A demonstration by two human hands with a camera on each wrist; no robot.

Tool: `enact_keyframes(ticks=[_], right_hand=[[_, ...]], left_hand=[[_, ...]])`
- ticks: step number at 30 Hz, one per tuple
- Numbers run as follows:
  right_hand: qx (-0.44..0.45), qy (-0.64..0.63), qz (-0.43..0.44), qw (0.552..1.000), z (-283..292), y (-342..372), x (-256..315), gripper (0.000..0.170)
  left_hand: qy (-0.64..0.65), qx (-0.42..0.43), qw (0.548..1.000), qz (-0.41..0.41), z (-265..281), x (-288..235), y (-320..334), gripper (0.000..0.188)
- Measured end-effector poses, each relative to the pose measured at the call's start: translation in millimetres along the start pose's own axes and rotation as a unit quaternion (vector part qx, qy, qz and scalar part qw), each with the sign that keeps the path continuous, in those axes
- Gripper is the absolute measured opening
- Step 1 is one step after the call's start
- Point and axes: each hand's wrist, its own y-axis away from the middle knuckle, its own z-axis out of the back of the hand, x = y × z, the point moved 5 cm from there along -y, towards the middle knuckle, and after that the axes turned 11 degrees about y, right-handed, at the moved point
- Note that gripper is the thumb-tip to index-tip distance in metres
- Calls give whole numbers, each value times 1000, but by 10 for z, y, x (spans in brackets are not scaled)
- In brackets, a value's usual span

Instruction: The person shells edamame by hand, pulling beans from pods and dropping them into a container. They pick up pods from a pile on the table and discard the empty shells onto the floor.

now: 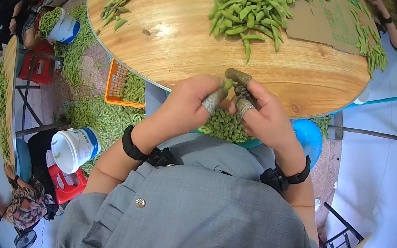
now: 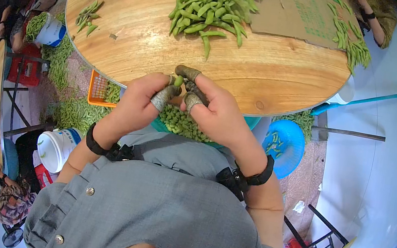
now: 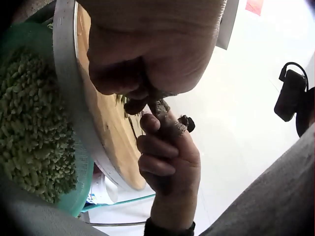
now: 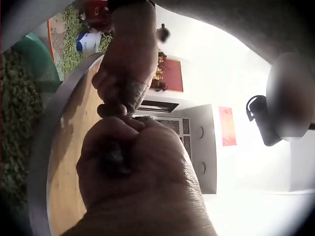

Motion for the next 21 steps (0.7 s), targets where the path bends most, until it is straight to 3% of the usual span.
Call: enact_keyframes(ticks=[2,3,4,5,6,7,8,10,12,13,14,15,16,18,21], right_hand=[[22,-15,-35,999,16,0,-78,48],[44,-30,-69,996,13,11,-126,48],[42,-29,-70,996,14,23,-125,48],[56,-107,-90,989,-25,40,-140,47],[70,-186,-109,974,-57,56,-153,46],[67,-188,-109,974,-43,60,-160,46],[88,-233,-120,961,-49,73,-166,46],[109,-275,-130,946,-74,89,-134,45],[62,-196,-125,971,-66,87,-90,44],[63,-197,-126,970,-77,91,-100,44],[54,-149,-118,980,-74,90,-116,43],[45,-101,-109,988,-72,88,-125,41],[44,-103,-108,988,-88,93,-106,41],[19,-30,-102,994,-87,102,-49,45],[-6,22,-100,995,-78,103,-106,44]], left_hand=[[-228,30,969,-91,-32,-116,15,20],[-226,30,969,-92,-36,-60,21,20],[-110,30,989,-97,-32,35,29,18],[7,31,995,-99,-17,88,34,17],[8,34,995,-99,-5,83,44,17],[294,68,952,46,-34,191,58,17],[549,94,809,189,-119,262,114,18],[572,129,791,175,-148,233,97,21],[326,54,928,174,-81,234,84,19],[326,54,928,175,-72,184,81,19],[118,54,991,45,-9,24,46,17],[-97,52,990,-87,-1,-121,47,15],[-99,54,990,-86,-7,-122,45,15],[-350,-2,914,-205,-51,-227,69,18],[-381,-37,897,-223,-162,-211,60,20]])
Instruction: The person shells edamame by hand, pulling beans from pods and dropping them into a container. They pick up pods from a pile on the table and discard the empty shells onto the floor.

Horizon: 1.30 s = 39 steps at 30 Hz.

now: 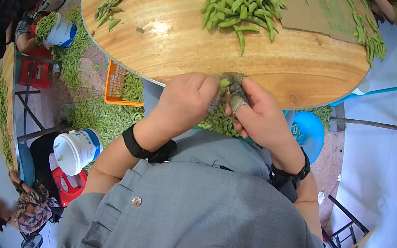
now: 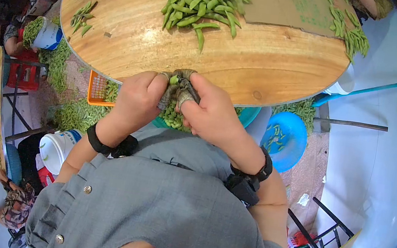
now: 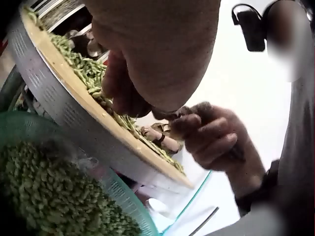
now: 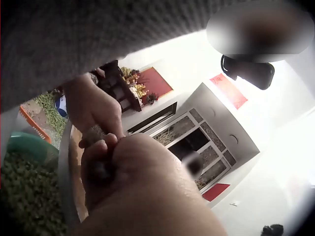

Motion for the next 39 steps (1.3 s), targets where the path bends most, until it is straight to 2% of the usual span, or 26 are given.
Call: enact_keyframes(ticks=[4,5,6,7,9,10,12,13,15,16,18,19,21,22,25,27,28,30,31,32,34,35,36,37,38,39], right_hand=[[-22,-1,31,999,52,5,-69,45],[-19,-12,31,999,60,9,-86,41],[-16,-22,31,999,66,10,-103,39],[-16,-23,31,999,70,15,-134,39],[18,-146,49,988,54,27,-187,39],[17,-147,48,988,82,34,-208,39],[62,-230,8,971,96,36,-270,38],[63,-230,7,971,109,27,-281,38],[17,-102,15,995,181,-3,-295,33],[17,-102,14,995,161,-30,-296,33],[-81,-24,67,994,180,-82,-239,23],[-83,-25,67,994,177,-91,-227,23],[-102,34,28,994,201,-105,-229,19],[-102,34,28,994,215,-115,-249,19],[-146,173,100,969,268,-97,-258,21],[-161,306,173,922,225,-13,-205,25],[-160,307,173,922,205,11,-199,25],[-211,366,291,858,144,118,-53,25],[-212,367,289,858,124,112,-33,25],[-218,319,275,880,123,98,-25,22],[-227,271,260,899,100,87,9,19],[-146,106,140,973,73,6,-104,17],[-56,-62,14,996,0,-38,-223,14],[-55,-60,15,997,13,-41,-221,14],[-27,-84,11,996,9,-54,-232,13],[1,-107,6,994,-3,-67,-246,11]], left_hand=[[103,-46,994,10,-60,59,18,12],[340,18,922,185,-141,219,59,11],[543,80,762,344,-276,280,153,12],[542,80,762,344,-260,279,153,12],[753,66,531,383,-312,212,178,19],[753,67,530,384,-311,208,185,19],[690,100,599,394,-319,212,220,18],[690,100,598,395,-328,200,224,18],[489,90,805,325,-251,221,161,16],[489,90,805,325,-249,226,159,16],[310,112,931,156,-166,135,79,22],[310,113,931,155,-175,123,94,22],[457,101,844,261,-248,168,184,24],[457,101,844,262,-251,185,190,24],[418,70,857,294,-209,299,204,25],[391,11,883,258,-135,308,166,23],[377,-18,894,240,-102,303,157,22],[380,-21,895,230,-127,267,150,23],[384,-21,897,219,-144,236,138,24],[385,-19,897,217,-166,203,127,24],[493,-16,839,231,-205,134,110,25],[493,-17,839,229,-177,114,99,25],[555,-9,788,267,-185,115,111,24],[612,-2,730,303,-203,121,135,24],[612,-3,732,301,-184,146,139,24],[645,14,695,318,-205,171,161,25]])
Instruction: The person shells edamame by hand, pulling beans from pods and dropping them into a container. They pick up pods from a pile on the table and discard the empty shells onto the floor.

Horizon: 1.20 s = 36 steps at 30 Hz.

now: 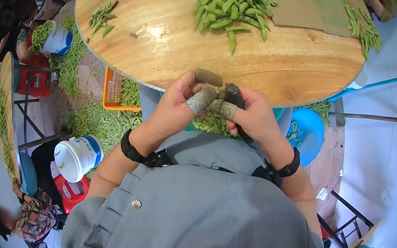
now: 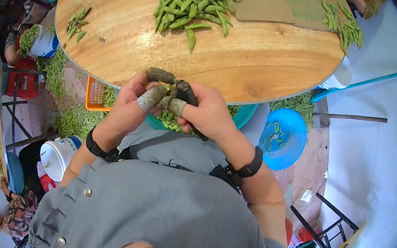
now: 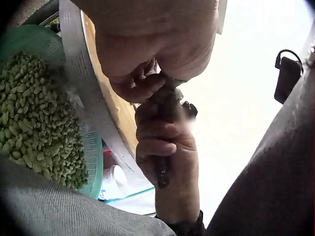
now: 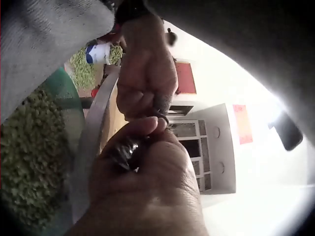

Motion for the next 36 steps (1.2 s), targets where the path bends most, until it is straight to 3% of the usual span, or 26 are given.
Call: enact_keyframes(ticks=[2,5,7,8,9,10,12,14,16,18,19,21,23,24,25,27,29,31,32,34,35,36], right_hand=[[4,7,11,1000,8,-27,-52,12],[-6,65,30,997,25,-18,-12,14],[-21,117,39,992,67,7,59,16],[-43,289,104,951,95,34,177,20],[-65,450,166,875,96,51,276,23],[-66,452,168,873,128,27,277,23],[-95,502,178,841,193,-26,264,28],[-130,481,151,854,231,-251,371,25],[-307,544,205,754,322,-426,596,25],[-338,564,195,728,310,-647,598,25],[-371,582,182,701,307,-696,604,25],[-353,565,169,727,278,-706,571,25],[-332,551,155,749,254,-660,553,25],[-313,491,134,802,265,-606,517,25],[-292,426,111,849,252,-550,479,25],[-272,385,117,874,157,-389,495,24],[-250,344,124,896,56,-235,495,24],[-214,337,173,900,-65,-124,524,23],[-213,338,174,900,-65,-103,490,23],[-182,417,218,863,-87,-81,415,26],[-183,415,219,864,-70,-70,381,26],[-164,349,237,892,-59,-49,346,28]], left_hand=[[42,11,999,33,10,44,11,25],[-38,13,999,3,4,49,36,27],[-90,20,994,-65,-1,7,56,23],[-89,21,993,-68,23,-24,70,23],[-187,-33,976,-108,124,-132,101,21],[-283,-88,944,-148,221,-253,140,20],[-344,-179,899,-202,431,-483,278,19],[-383,-264,853,-239,717,-642,477,20],[-371,-310,840,-246,1000,-711,653,20],[-491,-398,731,-258,1213,-835,850,20],[-493,-399,728,-260,1276,-861,905,20],[-659,-421,592,-195,1282,-901,977,23],[-672,-422,566,-223,1166,-900,957,22],[-684,-420,541,-252,1054,-894,926,21],[-666,-392,569,-281,989,-841,865,21],[-573,-279,712,-293,765,-654,602,22],[-388,-164,886,-197,454,-423,294,22],[-204,-61,969,-124,267,-163,52,22],[-204,-62,969,-125,242,-135,5,22],[-37,-5,999,2,139,-44,-67,22],[-24,-18,1000,7,160,-49,-60,22],[-25,-17,999,9,160,-54,-50,22]])
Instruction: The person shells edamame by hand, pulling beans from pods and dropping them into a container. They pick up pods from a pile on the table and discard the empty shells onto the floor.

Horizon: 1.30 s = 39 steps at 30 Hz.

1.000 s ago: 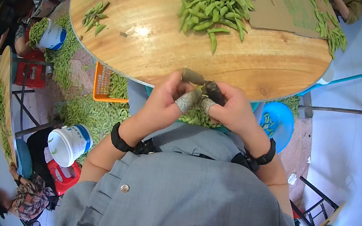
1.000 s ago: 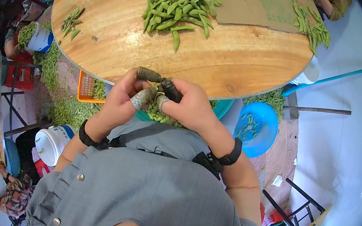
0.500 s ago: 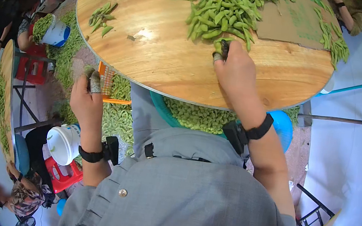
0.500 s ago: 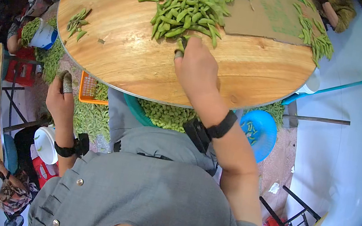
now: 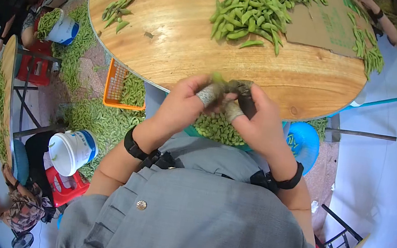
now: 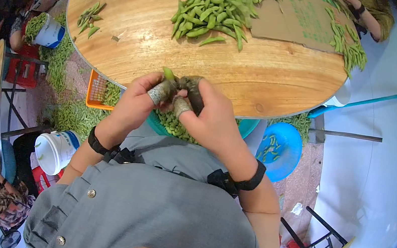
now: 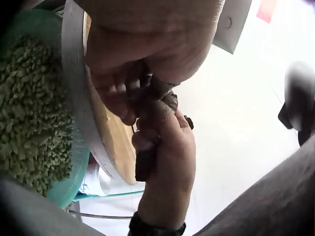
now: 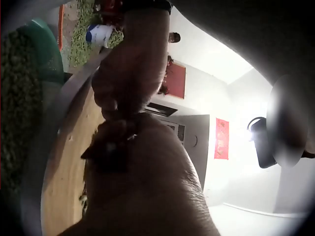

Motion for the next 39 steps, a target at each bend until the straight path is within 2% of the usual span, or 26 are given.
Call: enact_keyframes(ticks=[1,2,4,10,15,16,17,19,20,21,22,23,24,25,26,27,28,30,31,32,33,34,35,36,37,39], right_hand=[[0,-77,5,997,5,34,-15,31],[0,-78,5,997,44,54,-8,31],[82,-123,-105,983,46,90,-45,36],[130,-141,-65,979,34,69,46,32],[177,-174,-110,962,19,83,-69,31],[188,-163,-120,961,18,89,-86,31],[187,-163,-122,961,-6,89,-103,31],[165,-273,-152,935,-78,95,-146,33],[164,-274,-153,935,-73,100,-145,33],[182,-359,-201,893,-105,126,-160,34],[199,-441,-246,840,-136,157,-165,35],[199,-443,-247,839,-116,165,-145,35],[213,-483,-264,807,-106,182,-97,34],[226,-521,-277,775,-106,191,-67,34],[226,-523,-277,774,-99,188,-87,34],[255,-573,-273,729,-106,202,-76,32],[281,-621,-268,681,-112,222,-54,30],[280,-624,-285,672,-119,246,-94,29],[278,-629,-298,662,-125,254,-110,28],[278,-629,-298,662,-133,244,-102,28],[245,-566,-308,724,-135,219,-140,27],[211,-498,-315,780,-122,189,-171,26],[211,-500,-315,779,-142,185,-138,26],[193,-480,-306,799,-139,180,-108,26],[176,-460,-297,818,-120,171,-97,26],[177,-476,-289,812,-86,157,-93,27]], left_hand=[[11,-20,1000,6,21,2,10,22],[22,-41,999,10,47,3,17,22],[9,-28,999,18,68,23,45,22],[-46,11,999,19,-38,-4,90,18],[-136,36,990,-11,-65,46,53,14],[-310,34,944,-108,-95,-37,55,15],[-471,32,858,-202,-155,-102,78,17],[-484,30,848,-216,-173,-52,79,17],[-496,26,837,-230,-181,-39,83,18],[-497,28,837,-229,-163,-39,69,18],[-435,51,866,-242,-142,-56,60,18],[-371,72,891,-253,-116,-69,69,17],[-371,72,891,-250,-92,-97,85,17],[-173,102,977,-76,-27,-22,49,19],[38,123,986,103,-12,89,76,21],[128,165,968,140,-15,133,75,25],[130,165,968,141,15,153,63,25],[248,240,918,194,-85,141,82,26],[249,240,918,194,-154,131,79,26],[88,141,978,125,-149,122,21,22],[-77,37,995,51,-110,55,-13,18],[-78,37,995,52,-101,86,-26,18],[-344,22,930,-130,-110,-29,-30,20],[-572,6,764,-298,-220,-122,31,22],[-602,-11,742,-294,-266,-132,49,31],[-582,-16,747,-320,-275,-117,42,26]])
